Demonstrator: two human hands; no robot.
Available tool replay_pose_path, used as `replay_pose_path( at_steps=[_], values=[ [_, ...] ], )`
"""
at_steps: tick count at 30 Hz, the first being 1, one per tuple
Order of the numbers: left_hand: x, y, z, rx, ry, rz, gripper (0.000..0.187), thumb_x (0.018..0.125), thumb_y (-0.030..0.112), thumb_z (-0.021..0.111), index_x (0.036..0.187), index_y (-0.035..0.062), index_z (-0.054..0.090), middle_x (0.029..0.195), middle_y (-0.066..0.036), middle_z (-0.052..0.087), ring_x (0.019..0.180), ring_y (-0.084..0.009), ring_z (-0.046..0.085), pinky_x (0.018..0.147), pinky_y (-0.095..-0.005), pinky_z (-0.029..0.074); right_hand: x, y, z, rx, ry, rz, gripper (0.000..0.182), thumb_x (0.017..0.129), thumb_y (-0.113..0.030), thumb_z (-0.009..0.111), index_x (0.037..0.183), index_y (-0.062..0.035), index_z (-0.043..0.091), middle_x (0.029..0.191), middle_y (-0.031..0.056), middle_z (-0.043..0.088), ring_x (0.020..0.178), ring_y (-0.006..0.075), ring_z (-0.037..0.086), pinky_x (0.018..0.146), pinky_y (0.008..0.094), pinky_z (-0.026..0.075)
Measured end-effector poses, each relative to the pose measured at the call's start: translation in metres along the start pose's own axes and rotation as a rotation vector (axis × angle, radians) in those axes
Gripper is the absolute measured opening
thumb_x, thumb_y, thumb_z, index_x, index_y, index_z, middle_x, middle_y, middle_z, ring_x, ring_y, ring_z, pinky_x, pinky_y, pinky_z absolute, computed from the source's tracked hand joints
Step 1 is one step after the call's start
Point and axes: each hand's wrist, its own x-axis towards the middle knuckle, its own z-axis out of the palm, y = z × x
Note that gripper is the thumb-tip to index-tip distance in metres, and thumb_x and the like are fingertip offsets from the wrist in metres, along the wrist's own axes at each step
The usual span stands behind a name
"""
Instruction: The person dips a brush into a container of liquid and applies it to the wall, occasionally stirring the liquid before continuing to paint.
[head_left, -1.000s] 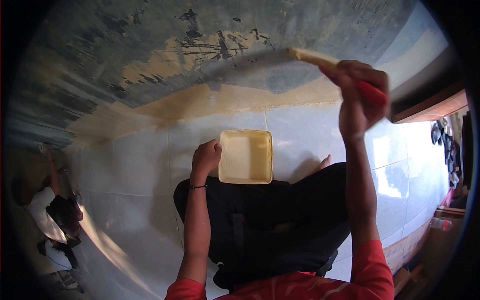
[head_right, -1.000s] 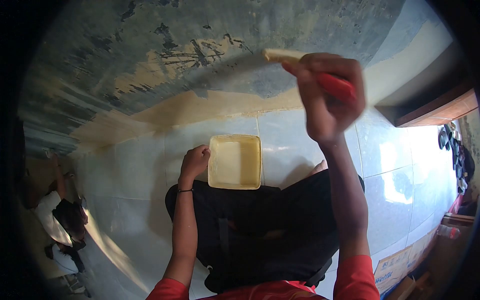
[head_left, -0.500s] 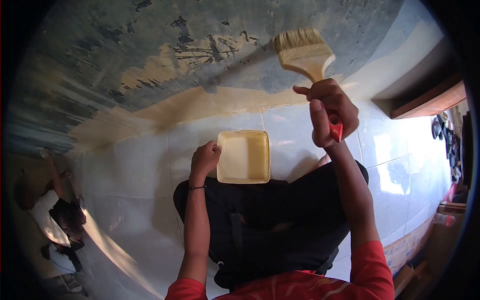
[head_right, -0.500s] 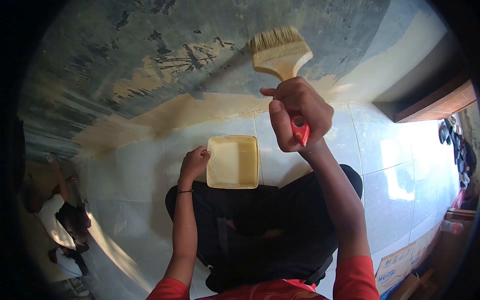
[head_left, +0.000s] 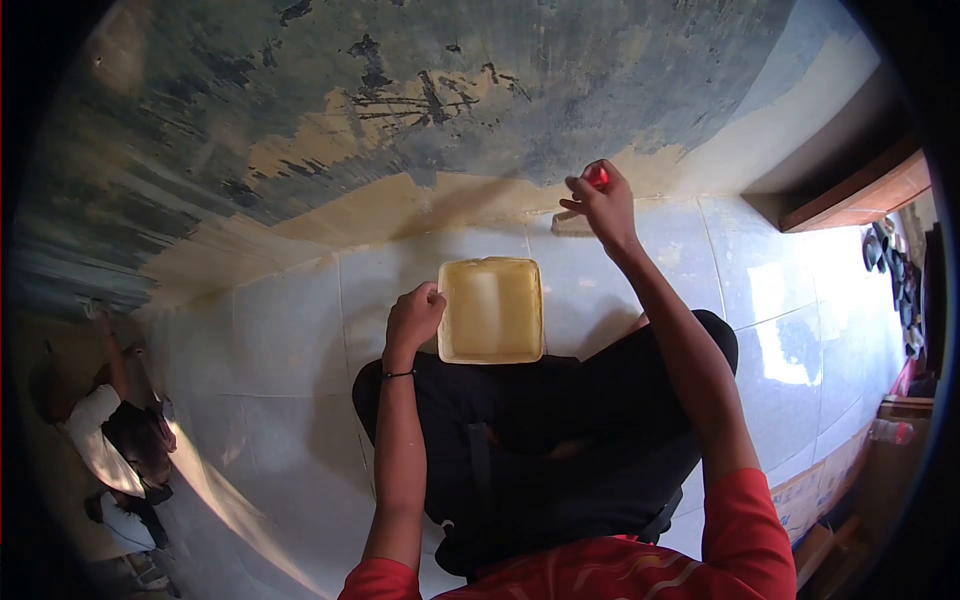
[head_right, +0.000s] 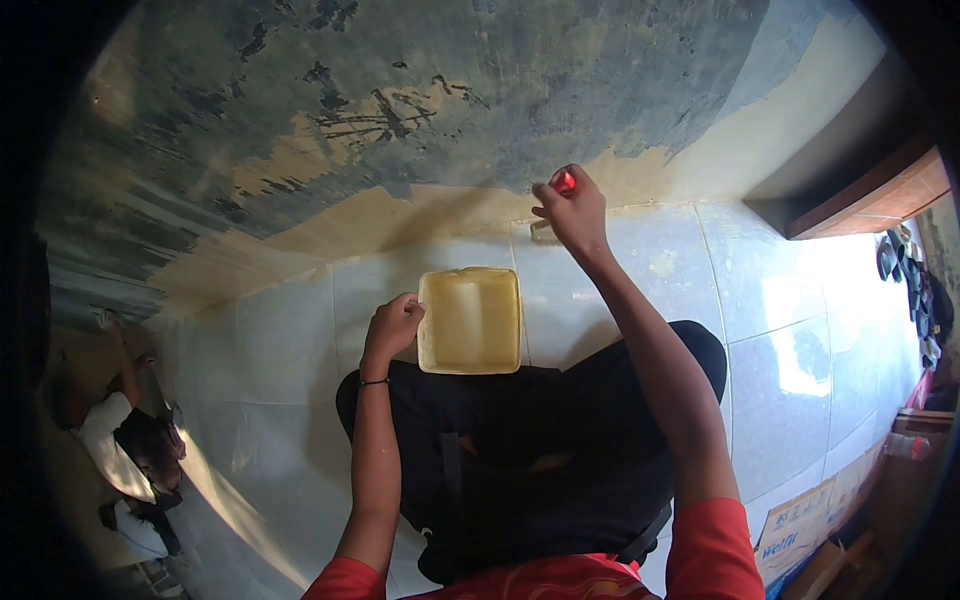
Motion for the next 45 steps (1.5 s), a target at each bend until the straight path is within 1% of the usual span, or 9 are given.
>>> replay_pose_path(
  at_steps=[6,13,17,22,26,31,37,40,45],
  values=[
    [-0.001,0.004,-0.003,0.003,-0.019,-0.002,0.034,0.085,0.030,0.057,0.106,0.0034,0.062,0.095,-0.014,0.068,0.090,-0.0292,0.065,0.079,-0.0357,0.049,-0.008,0.010,0.005,-0.581,-0.301,-0.249,0.020,0.082,-0.015,0.058,0.093,0.0014,0.058,0.082,0.0245,0.061,0.077,0.0404,0.060,0.070,0.0409,0.049],
    [0.001,0.003,-0.003,-0.008,-0.018,0.000,0.033,0.085,0.030,0.058,0.104,0.0041,0.062,0.094,-0.014,0.068,0.090,-0.0292,0.065,0.078,-0.0358,0.050,-0.002,0.005,-0.009,-0.835,-0.198,-0.474,0.020,0.076,-0.018,0.062,0.075,0.0013,0.064,0.071,0.0211,0.062,0.067,0.0392,0.061,0.064,0.0438,0.050],
    [0.001,0.001,-0.001,-0.001,-0.007,0.008,0.032,0.085,0.030,0.058,0.103,0.0041,0.062,0.094,-0.014,0.068,0.090,-0.0293,0.065,0.078,-0.0358,0.050,0.011,0.003,-0.025,-0.957,-0.075,-0.326,0.015,0.069,-0.012,0.059,0.068,0.0019,0.064,0.067,0.0250,0.059,0.065,0.0413,0.061,0.061,0.0439,0.051],
    [0.001,0.002,-0.002,-0.004,-0.010,0.000,0.032,0.085,0.031,0.058,0.103,0.0042,0.063,0.094,-0.014,0.068,0.090,-0.0295,0.065,0.078,-0.0361,0.050,0.022,-0.003,-0.054,-1.197,-0.609,0.187,0.024,0.070,-0.005,0.051,0.052,0.0104,0.055,0.059,0.0172,0.064,0.050,0.0262,0.065,0.057,0.0366,0.056],
    [0.002,0.003,0.000,0.028,-0.009,-0.012,0.032,0.085,0.031,0.057,0.103,0.0044,0.063,0.094,-0.014,0.068,0.090,-0.0297,0.065,0.078,-0.0362,0.050,0.011,0.009,-0.057,-1.133,-0.569,0.345,0.020,0.075,-0.006,0.051,0.064,0.0090,0.059,0.056,0.0157,0.061,0.048,0.0225,0.064,0.045,0.0314,0.052],
    [0.005,-0.002,0.001,-0.023,-0.043,-0.020,0.035,0.085,0.033,0.057,0.104,0.0044,0.062,0.095,-0.015,0.068,0.091,-0.0302,0.065,0.078,-0.0366,0.049,-0.006,0.036,-0.057,-0.549,-0.497,0.783,0.028,0.089,-0.017,0.053,0.082,0.0098,0.057,0.082,0.0205,0.064,0.053,0.0199,0.062,0.043,0.0280,0.050],
    [0.010,-0.004,0.003,-0.004,-0.019,0.008,0.035,0.084,0.037,0.055,0.098,0.0058,0.061,0.093,-0.013,0.067,0.089,-0.0325,0.063,0.077,-0.0411,0.049,-0.031,0.082,-0.034,0.584,-0.424,1.029,0.008,0.090,-0.008,0.043,0.089,0.0002,0.046,0.070,0.0074,0.048,0.045,0.0112,0.041,0.037,0.0207,0.039],
    [0.011,0.000,0.002,0.007,-0.046,-0.025,0.036,0.085,0.038,0.054,0.099,0.0061,0.061,0.094,-0.013,0.067,0.090,-0.0327,0.063,0.078,-0.0414,0.049,-0.057,0.074,0.005,0.525,-0.045,0.905,0.008,0.090,-0.007,0.044,0.092,0.0013,0.045,0.082,0.0097,0.050,0.058,0.0122,0.048,0.044,0.0197,0.043],
    [0.006,0.001,0.001,0.014,-0.049,-0.029,0.041,0.086,0.037,0.056,0.108,0.0039,0.061,0.097,-0.017,0.067,0.092,-0.0309,0.065,0.080,-0.0372,0.050,-0.043,0.091,0.004,0.763,-0.172,0.980,0.008,0.090,-0.005,0.043,0.083,-0.0007,0.044,0.079,0.0070,0.047,0.054,0.0086,0.041,0.042,0.0184,0.038]
  ],
)
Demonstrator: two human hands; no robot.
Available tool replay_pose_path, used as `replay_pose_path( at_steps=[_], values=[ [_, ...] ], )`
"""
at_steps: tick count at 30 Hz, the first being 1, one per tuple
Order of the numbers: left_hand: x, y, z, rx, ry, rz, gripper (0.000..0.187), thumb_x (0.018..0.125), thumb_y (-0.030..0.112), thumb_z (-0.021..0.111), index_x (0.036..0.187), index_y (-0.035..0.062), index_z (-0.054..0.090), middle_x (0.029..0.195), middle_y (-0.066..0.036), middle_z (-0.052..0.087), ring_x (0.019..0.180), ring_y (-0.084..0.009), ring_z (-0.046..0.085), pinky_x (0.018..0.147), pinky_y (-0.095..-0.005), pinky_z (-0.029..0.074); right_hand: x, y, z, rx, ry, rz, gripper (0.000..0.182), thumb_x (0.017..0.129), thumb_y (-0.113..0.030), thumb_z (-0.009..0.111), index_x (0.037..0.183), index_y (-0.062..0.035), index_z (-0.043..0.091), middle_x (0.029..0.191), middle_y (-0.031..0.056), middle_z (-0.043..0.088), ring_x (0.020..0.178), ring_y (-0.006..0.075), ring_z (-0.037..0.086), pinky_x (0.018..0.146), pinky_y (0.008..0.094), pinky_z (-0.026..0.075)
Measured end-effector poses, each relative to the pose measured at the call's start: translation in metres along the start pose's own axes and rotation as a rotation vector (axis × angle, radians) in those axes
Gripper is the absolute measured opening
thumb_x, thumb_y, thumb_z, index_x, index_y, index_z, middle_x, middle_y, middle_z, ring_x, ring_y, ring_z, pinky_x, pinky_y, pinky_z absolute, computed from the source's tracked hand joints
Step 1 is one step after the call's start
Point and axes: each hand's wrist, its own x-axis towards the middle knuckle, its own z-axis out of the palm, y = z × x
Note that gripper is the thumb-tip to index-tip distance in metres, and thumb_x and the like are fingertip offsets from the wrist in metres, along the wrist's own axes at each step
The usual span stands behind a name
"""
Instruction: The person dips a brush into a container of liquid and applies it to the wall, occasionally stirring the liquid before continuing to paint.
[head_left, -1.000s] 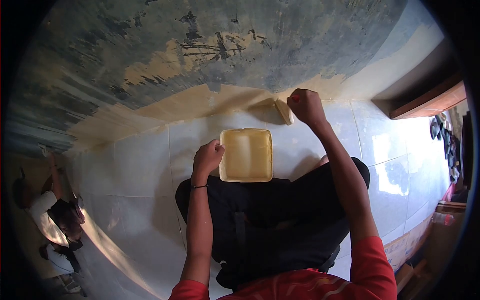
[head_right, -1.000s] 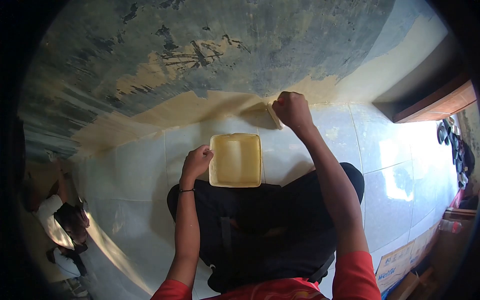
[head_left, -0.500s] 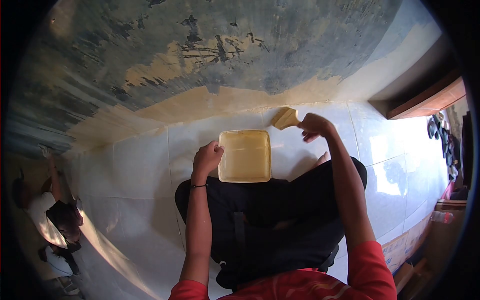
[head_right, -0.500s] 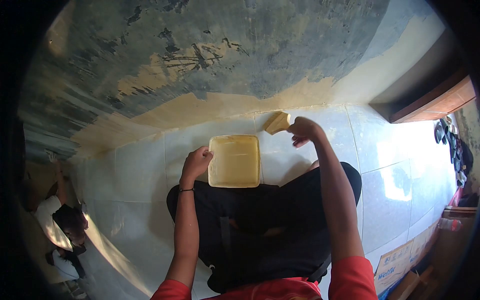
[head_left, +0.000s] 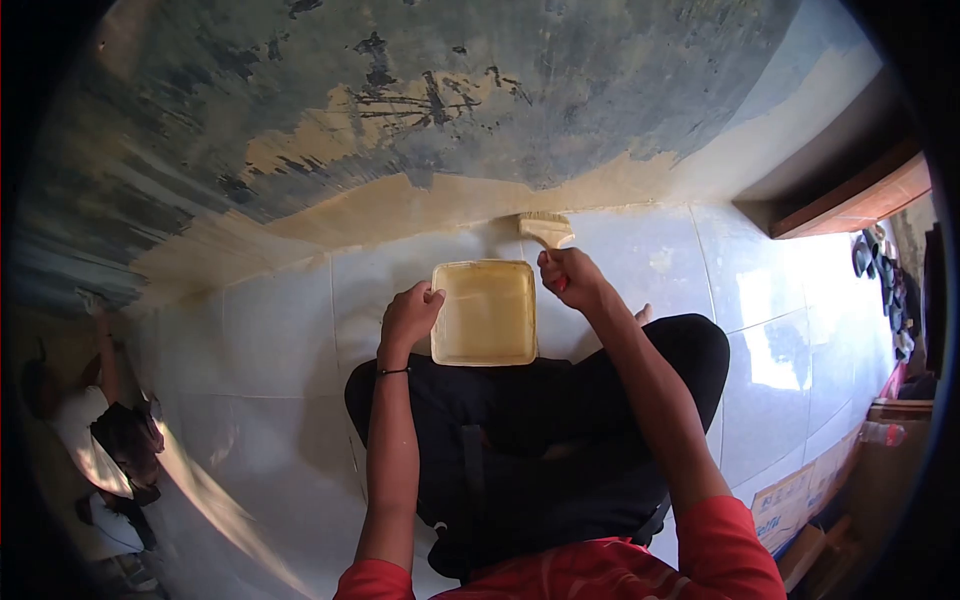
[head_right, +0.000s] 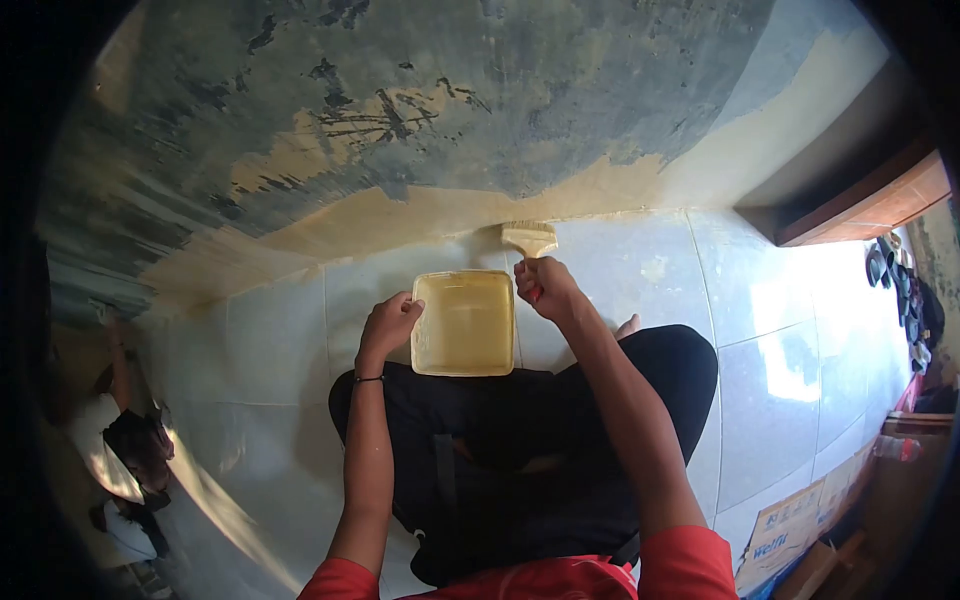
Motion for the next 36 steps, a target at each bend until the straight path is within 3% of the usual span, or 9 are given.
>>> replay_pose_path(
  at_steps=[2,3,13,15,27,36],
  values=[
    [0.000,0.001,0.000,0.002,0.014,0.012,0.041,0.086,0.037,0.056,0.109,0.0042,0.061,0.096,-0.018,0.067,0.091,-0.0309,0.065,0.079,-0.0372,0.050,-0.003,-0.007,0.002,-0.033,-0.076,-0.034,0.010,0.089,-0.003,0.042,0.079,-0.0035,0.041,0.072,0.0039,0.044,0.049,0.0066,0.034,0.039,0.0185,0.031],
    [0.000,0.000,0.000,-0.001,0.004,0.006,0.041,0.086,0.037,0.056,0.109,0.0042,0.061,0.096,-0.018,0.067,0.091,-0.0311,0.065,0.079,-0.0371,0.050,-0.016,-0.007,0.016,-0.066,-0.009,-0.074,0.012,0.088,-0.003,0.041,0.077,-0.0051,0.040,0.067,0.0022,0.041,0.046,0.0061,0.030,0.038,0.0198,0.025],
    [-0.004,0.002,0.000,0.013,-0.030,-0.014,0.044,0.086,0.040,0.053,0.114,0.0060,0.059,0.095,-0.012,0.068,0.090,-0.0306,0.065,0.078,-0.0390,0.049,-0.106,-0.017,0.077,-0.320,0.018,-0.375,0.011,0.091,-0.010,0.045,0.085,-0.0021,0.045,0.069,0.0020,0.043,0.045,0.0056,0.030,0.036,0.0210,0.023],
    [-0.003,0.001,0.001,0.013,-0.026,0.000,0.044,0.087,0.040,0.053,0.115,0.0062,0.059,0.095,-0.012,0.068,0.090,-0.0307,0.065,0.078,-0.0391,0.049,-0.116,-0.016,0.083,-0.366,-0.003,-0.415,0.021,0.093,-0.014,0.045,0.107,0.0026,0.045,0.072,0.0009,0.043,0.047,0.0042,0.030,0.036,0.0191,0.022],
    [-0.001,-0.004,0.000,0.031,-0.054,0.039,0.046,0.087,0.043,0.053,0.111,0.0041,0.059,0.098,-0.017,0.067,0.093,-0.0309,0.065,0.081,-0.0371,0.049,-0.161,-0.010,0.109,-0.432,-0.128,-0.591,0.020,0.096,-0.021,0.045,0.108,-0.0051,0.048,0.072,-0.0011,0.045,0.048,0.0042,0.034,0.041,0.0187,0.025],
    [-0.004,0.000,0.000,0.036,-0.031,0.045,0.043,0.087,0.041,0.053,0.110,0.0048,0.059,0.095,-0.014,0.068,0.089,-0.0315,0.065,0.077,-0.0403,0.049,-0.136,-0.012,0.093,-0.372,-0.114,-0.523,0.021,0.095,-0.019,0.047,0.111,-0.0046,0.048,0.072,-0.0006,0.046,0.049,0.0048,0.036,0.039,0.0188,0.025]
  ],
)
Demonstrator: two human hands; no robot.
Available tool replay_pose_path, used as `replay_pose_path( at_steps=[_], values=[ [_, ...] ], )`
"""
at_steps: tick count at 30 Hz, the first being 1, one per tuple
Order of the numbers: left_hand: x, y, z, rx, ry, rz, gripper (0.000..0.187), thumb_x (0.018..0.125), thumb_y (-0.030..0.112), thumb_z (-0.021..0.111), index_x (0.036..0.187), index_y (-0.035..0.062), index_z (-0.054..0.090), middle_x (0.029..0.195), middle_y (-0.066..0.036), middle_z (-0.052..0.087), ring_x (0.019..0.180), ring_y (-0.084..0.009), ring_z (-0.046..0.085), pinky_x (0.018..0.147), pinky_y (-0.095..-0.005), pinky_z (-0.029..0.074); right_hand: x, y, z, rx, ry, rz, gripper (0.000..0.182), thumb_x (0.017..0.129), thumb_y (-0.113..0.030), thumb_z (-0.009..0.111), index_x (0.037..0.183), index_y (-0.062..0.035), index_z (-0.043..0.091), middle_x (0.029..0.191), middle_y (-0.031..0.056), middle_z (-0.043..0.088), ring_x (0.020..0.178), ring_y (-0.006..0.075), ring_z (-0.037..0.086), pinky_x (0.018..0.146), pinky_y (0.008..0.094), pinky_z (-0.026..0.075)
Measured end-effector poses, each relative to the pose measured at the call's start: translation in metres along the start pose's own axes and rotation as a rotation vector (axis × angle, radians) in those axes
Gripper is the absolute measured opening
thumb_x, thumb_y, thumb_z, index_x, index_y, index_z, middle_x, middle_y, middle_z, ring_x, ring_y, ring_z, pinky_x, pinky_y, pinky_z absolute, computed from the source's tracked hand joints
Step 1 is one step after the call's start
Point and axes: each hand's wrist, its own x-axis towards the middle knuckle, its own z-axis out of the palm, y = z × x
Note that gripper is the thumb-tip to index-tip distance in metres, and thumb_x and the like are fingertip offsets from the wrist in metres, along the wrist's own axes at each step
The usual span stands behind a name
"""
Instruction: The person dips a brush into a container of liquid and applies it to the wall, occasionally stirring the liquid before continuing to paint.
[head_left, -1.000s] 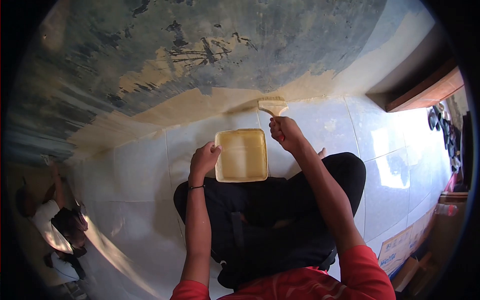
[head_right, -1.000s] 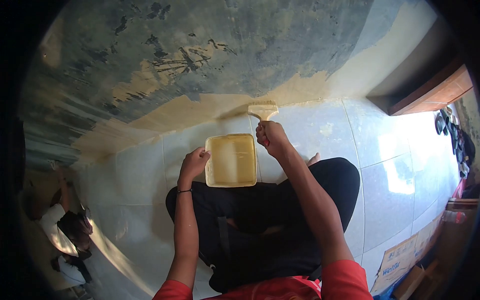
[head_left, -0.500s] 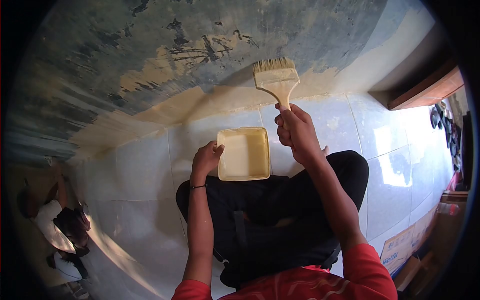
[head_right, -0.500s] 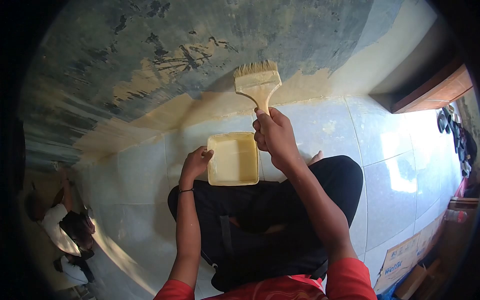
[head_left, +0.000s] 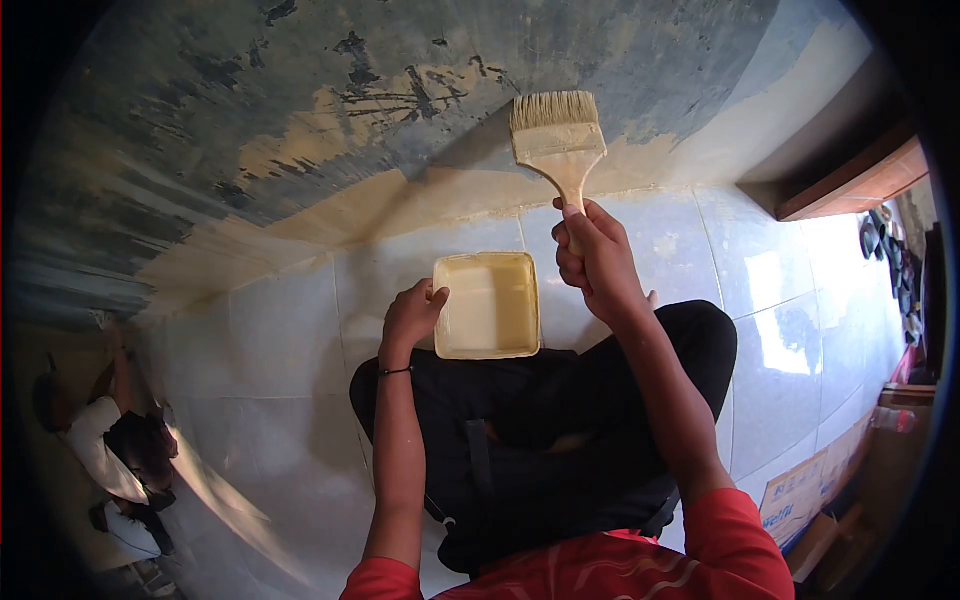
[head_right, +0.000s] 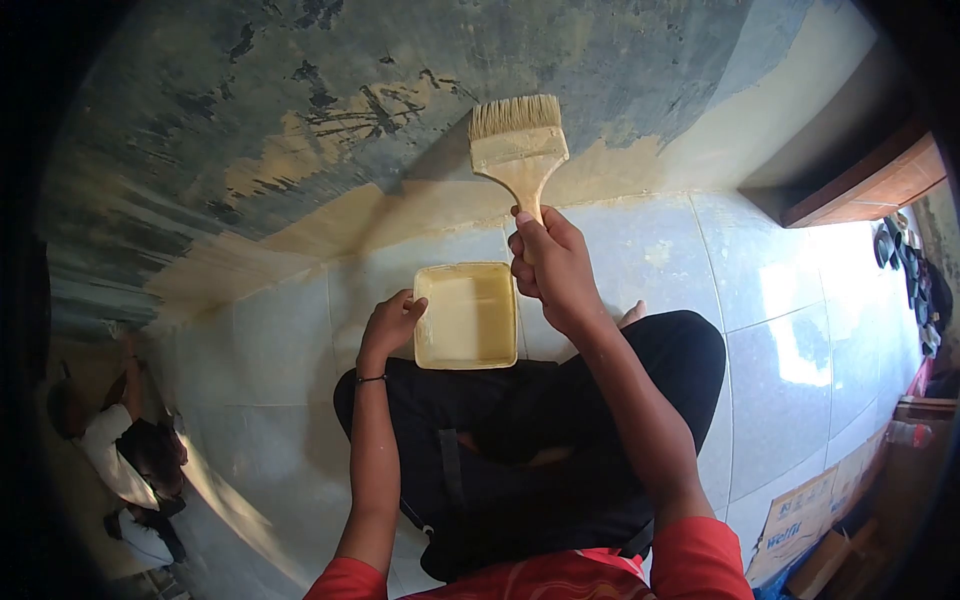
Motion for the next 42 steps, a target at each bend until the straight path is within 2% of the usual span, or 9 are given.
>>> replay_pose_path(
  at_steps=[3,10,18,29,31,34,36,41,42],
  values=[
    [-0.002,0.001,0.000,-0.005,-0.006,-0.003,0.043,0.087,0.040,0.054,0.112,0.0049,0.059,0.095,-0.014,0.068,0.089,-0.0315,0.065,0.078,-0.0401,0.049,0.003,-0.001,0.001,-0.028,0.043,0.037,0.022,0.095,-0.020,0.046,0.109,-0.0027,0.047,0.073,0.0004,0.044,0.048,0.0033,0.031,0.036,0.0180,0.022],
    [-0.001,0.004,-0.002,-0.026,-0.039,-0.066,0.044,0.086,0.041,0.054,0.110,0.0053,0.059,0.095,-0.015,0.067,0.090,-0.0328,0.064,0.079,-0.0412,0.049,0.021,0.025,-0.017,0.026,0.050,0.153,0.023,0.094,-0.016,0.046,0.110,0.0000,0.045,0.075,0.0011,0.043,0.049,0.0041,0.032,0.035,0.0178,0.022],
    [-0.001,-0.003,0.002,-0.029,-0.002,-0.011,0.042,0.085,0.041,0.054,0.106,0.0048,0.059,0.092,-0.016,0.067,0.089,-0.0343,0.063,0.076,-0.0424,0.048,0.039,0.053,-0.034,0.042,0.089,0.241,0.016,0.091,-0.010,0.046,0.103,0.0007,0.046,0.075,0.0042,0.044,0.049,0.0066,0.035,0.035,0.0206,0.025],
    [-0.002,-0.001,0.000,-0.037,0.031,0.017,0.039,0.085,0.039,0.055,0.102,0.0041,0.059,0.090,-0.016,0.067,0.086,-0.0343,0.063,0.074,-0.0425,0.048,0.049,0.068,-0.039,0.025,0.130,0.304,0.017,0.092,-0.011,0.043,0.103,0.0017,0.044,0.074,0.0037,0.044,0.047,0.0062,0.033,0.034,0.0204,0.024],
    [-0.004,0.008,-0.007,0.011,-0.046,-0.054,0.042,0.087,0.037,0.056,0.114,0.0056,0.059,0.102,-0.016,0.066,0.097,-0.0296,0.064,0.083,-0.0371,0.049,0.052,0.072,-0.043,0.040,0.130,0.325,0.018,0.094,-0.012,0.042,0.105,0.0022,0.043,0.074,0.0031,0.043,0.045,0.0057,0.030,0.034,0.0200,0.023],
    [-0.004,0.007,-0.007,0.003,-0.052,-0.055,0.041,0.087,0.037,0.055,0.113,0.0058,0.060,0.102,-0.016,0.066,0.097,-0.0296,0.064,0.083,-0.0372,0.049,0.061,0.085,-0.054,0.144,0.087,0.406,0.013,0.094,-0.013,0.041,0.098,-0.0008,0.043,0.072,0.0019,0.043,0.044,0.0059,0.031,0.033,0.0204,0.023],
    [-0.004,0.007,-0.007,0.009,-0.047,-0.055,0.041,0.087,0.038,0.055,0.113,0.0059,0.060,0.102,-0.016,0.066,0.097,-0.0298,0.064,0.083,-0.0373,0.049,0.065,0.093,-0.059,0.183,0.123,0.426,0.008,0.090,-0.010,0.043,0.086,-0.0027,0.043,0.068,0.0030,0.042,0.044,0.0065,0.034,0.036,0.0202,0.025],
    [-0.006,0.008,-0.009,0.035,-0.047,-0.042,0.040,0.087,0.038,0.055,0.111,0.0066,0.060,0.100,-0.015,0.067,0.095,-0.0301,0.064,0.081,-0.0377,0.049,0.074,0.099,-0.063,0.120,0.113,0.465,0.010,0.094,-0.013,0.042,0.089,-0.0041,0.043,0.071,0.0016,0.044,0.043,0.0055,0.032,0.033,0.0195,0.027],
    [-0.007,0.009,-0.008,0.037,-0.026,-0.014,0.037,0.086,0.037,0.054,0.103,0.0051,0.059,0.092,-0.015,0.065,0.090,-0.0325,0.062,0.077,-0.0407,0.048,0.075,0.099,-0.062,0.132,0.163,0.483,0.010,0.093,-0.013,0.043,0.089,-0.0041,0.043,0.071,0.0018,0.044,0.043,0.0055,0.033,0.033,0.0191,0.027]
  ],
)
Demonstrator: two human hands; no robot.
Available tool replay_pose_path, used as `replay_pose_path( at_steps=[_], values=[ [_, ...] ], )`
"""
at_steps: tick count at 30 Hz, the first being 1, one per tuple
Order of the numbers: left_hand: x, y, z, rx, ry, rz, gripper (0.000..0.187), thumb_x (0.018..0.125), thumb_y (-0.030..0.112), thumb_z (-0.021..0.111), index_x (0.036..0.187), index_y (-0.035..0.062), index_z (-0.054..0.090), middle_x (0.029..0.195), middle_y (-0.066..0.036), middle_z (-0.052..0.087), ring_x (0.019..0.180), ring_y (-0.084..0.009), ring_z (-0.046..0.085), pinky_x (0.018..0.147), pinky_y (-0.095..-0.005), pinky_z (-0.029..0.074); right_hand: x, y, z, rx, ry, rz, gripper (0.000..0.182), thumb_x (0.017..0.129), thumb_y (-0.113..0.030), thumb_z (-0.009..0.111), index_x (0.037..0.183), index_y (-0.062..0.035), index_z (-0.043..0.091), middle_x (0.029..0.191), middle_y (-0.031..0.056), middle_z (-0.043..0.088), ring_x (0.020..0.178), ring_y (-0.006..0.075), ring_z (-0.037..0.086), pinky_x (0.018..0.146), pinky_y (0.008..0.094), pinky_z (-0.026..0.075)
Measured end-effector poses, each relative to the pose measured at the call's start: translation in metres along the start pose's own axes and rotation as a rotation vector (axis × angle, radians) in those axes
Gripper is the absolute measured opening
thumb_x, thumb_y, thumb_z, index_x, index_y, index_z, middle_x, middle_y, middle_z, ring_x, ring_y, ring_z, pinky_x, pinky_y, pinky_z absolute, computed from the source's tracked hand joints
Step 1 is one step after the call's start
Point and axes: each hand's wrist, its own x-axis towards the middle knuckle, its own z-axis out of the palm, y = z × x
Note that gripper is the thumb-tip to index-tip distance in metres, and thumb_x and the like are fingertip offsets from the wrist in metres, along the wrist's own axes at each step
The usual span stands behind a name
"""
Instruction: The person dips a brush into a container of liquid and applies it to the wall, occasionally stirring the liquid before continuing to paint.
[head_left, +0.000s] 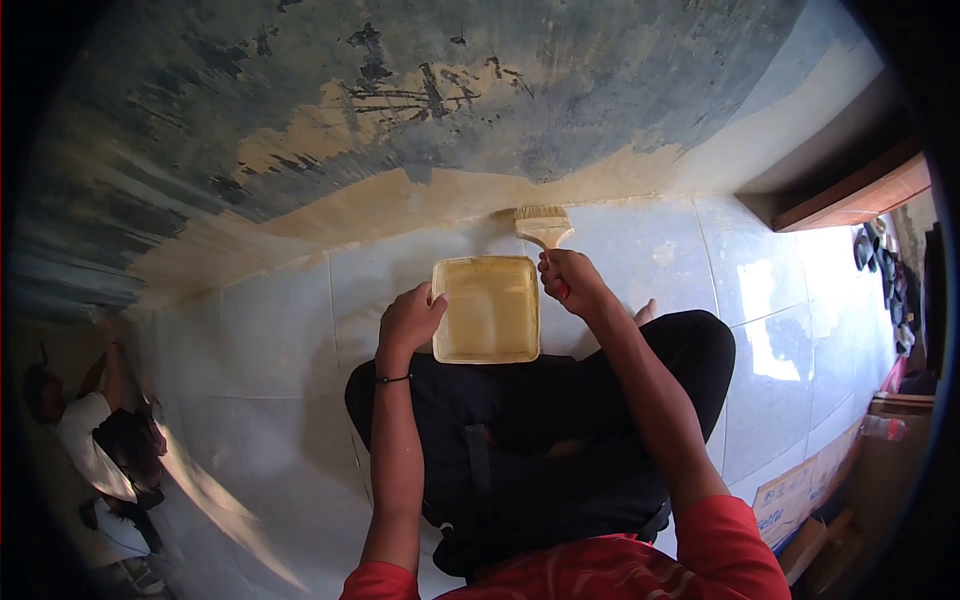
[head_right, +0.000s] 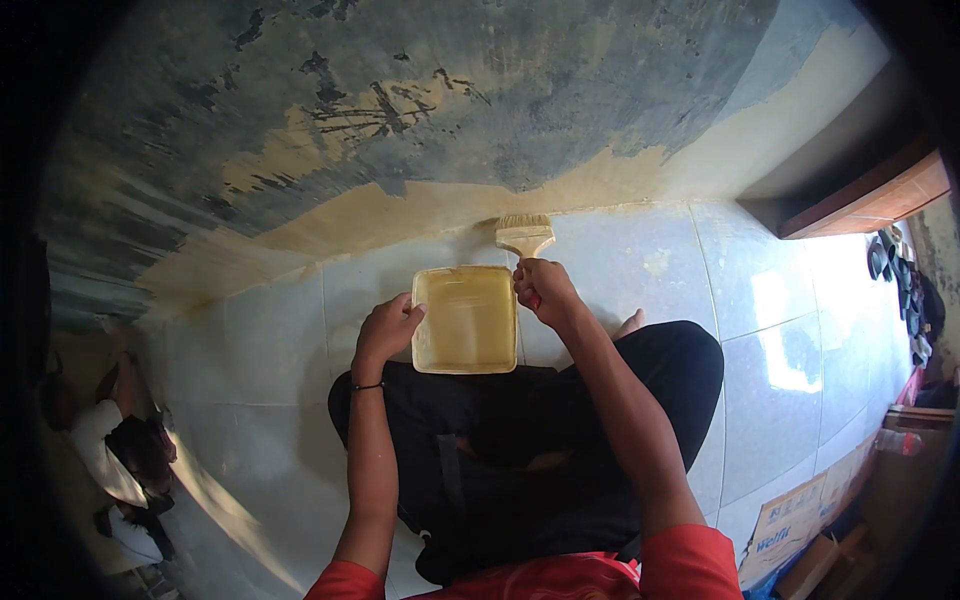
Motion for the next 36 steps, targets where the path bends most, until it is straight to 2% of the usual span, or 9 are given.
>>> replay_pose_path(
  at_steps=[1,11,13,17,19,20,25,32,36],
  values=[
    [-0.001,0.000,0.001,0.002,0.021,0.027,0.035,0.086,0.037,0.053,0.094,0.0036,0.058,0.084,-0.016,0.064,0.084,-0.0350,0.061,0.073,-0.0438,0.047,0.000,0.000,0.000,-0.001,0.003,0.001,0.010,0.093,-0.013,0.043,0.089,-0.0041,0.043,0.071,0.0018,0.044,0.043,0.0055,0.033,0.033,0.0191,0.027],
    [-0.006,0.008,-0.009,0.101,-0.030,0.065,0.034,0.088,0.035,0.051,0.098,0.0026,0.052,0.088,-0.016,0.063,0.085,-0.0352,0.060,0.074,-0.0452,0.047,0.000,-0.004,0.010,-0.120,0.103,-0.038,0.010,0.090,-0.011,0.048,0.087,-0.0025,0.045,0.071,0.0033,0.045,0.045,0.0061,0.035,0.035,0.0199,0.027],
    [-0.006,0.014,-0.014,0.132,-0.121,-0.021,0.043,0.087,0.037,0.053,0.120,0.0085,0.053,0.103,-0.013,0.064,0.097,-0.0307,0.061,0.080,-0.0399,0.047,-0.002,-0.005,0.013,-0.148,0.102,-0.048,0.012,0.089,-0.011,0.049,0.082,-0.0026,0.045,0.069,0.0037,0.046,0.046,0.0070,0.036,0.036,0.0211,0.027],
    [-0.005,0.010,-0.014,0.120,-0.134,-0.020,0.045,0.087,0.037,0.053,0.122,0.0076,0.052,0.105,-0.013,0.064,0.098,-0.0305,0.060,0.081,-0.0396,0.047,-0.008,-0.006,0.020,-0.182,0.082,-0.130,0.014,0.090,-0.012,0.049,0.081,-0.0020,0.045,0.065,0.0031,0.044,0.043,0.0073,0.033,0.035,0.0228,0.025],
    [-0.007,0.007,-0.013,0.075,-0.050,0.075,0.036,0.088,0.035,0.051,0.102,0.0010,0.053,0.086,-0.016,0.063,0.086,-0.0343,0.060,0.075,-0.0439,0.047,-0.014,-0.008,0.023,-0.188,0.064,-0.162,0.015,0.090,-0.012,0.049,0.080,-0.0018,0.045,0.063,0.0030,0.043,0.042,0.0075,0.033,0.035,0.0233,0.025],
    [-0.007,0.005,-0.011,0.071,-0.050,0.070,0.036,0.088,0.035,0.051,0.102,0.0010,0.053,0.086,-0.016,0.063,0.086,-0.0343,0.060,0.075,-0.0439,0.047,-0.018,-0.010,0.025,-0.196,0.059,-0.184,0.016,0.090,-0.013,0.050,0.079,-0.0017,0.045,0.064,0.0032,0.043,0.042,0.0076,0.033,0.034,0.0234,0.025],
    [-0.007,0.005,-0.013,0.044,-0.061,0.059,0.043,0.088,0.035,0.051,0.118,0.0038,0.052,0.091,-0.015,0.064,0.086,-0.0330,0.061,0.076,-0.0430,0.048,-0.045,-0.021,0.043,-0.211,0.075,-0.227,0.018,0.091,-0.014,0.050,0.079,-0.0009,0.046,0.068,0.0036,0.044,0.042,0.0073,0.032,0.034,0.0231,0.025],
    [0.001,0.008,-0.010,0.054,-0.102,0.020,0.048,0.089,0.039,0.050,0.122,0.0039,0.049,0.101,-0.017,0.065,0.093,-0.0338,0.062,0.080,-0.0428,0.048,-0.086,-0.035,0.058,-0.209,0.012,-0.316,0.023,0.095,-0.022,0.049,0.097,0.0003,0.048,0.072,0.0025,0.046,0.047,0.0045,0.034,0.036,0.0205,0.025],
    [0.008,0.004,0.000,0.124,-0.056,0.018,0.063,0.089,0.044,0.048,0.135,0.0023,0.035,0.105,-0.021,0.063,0.097,-0.0367,0.061,0.082,-0.0443,0.049,-0.105,-0.038,0.062,-0.180,-0.023,-0.366,0.035,0.097,-0.030,0.046,0.111,0.0020,0.047,0.072,0.0010,0.046,0.047,0.0040,0.034,0.038,0.0191,0.024]
  ],
)
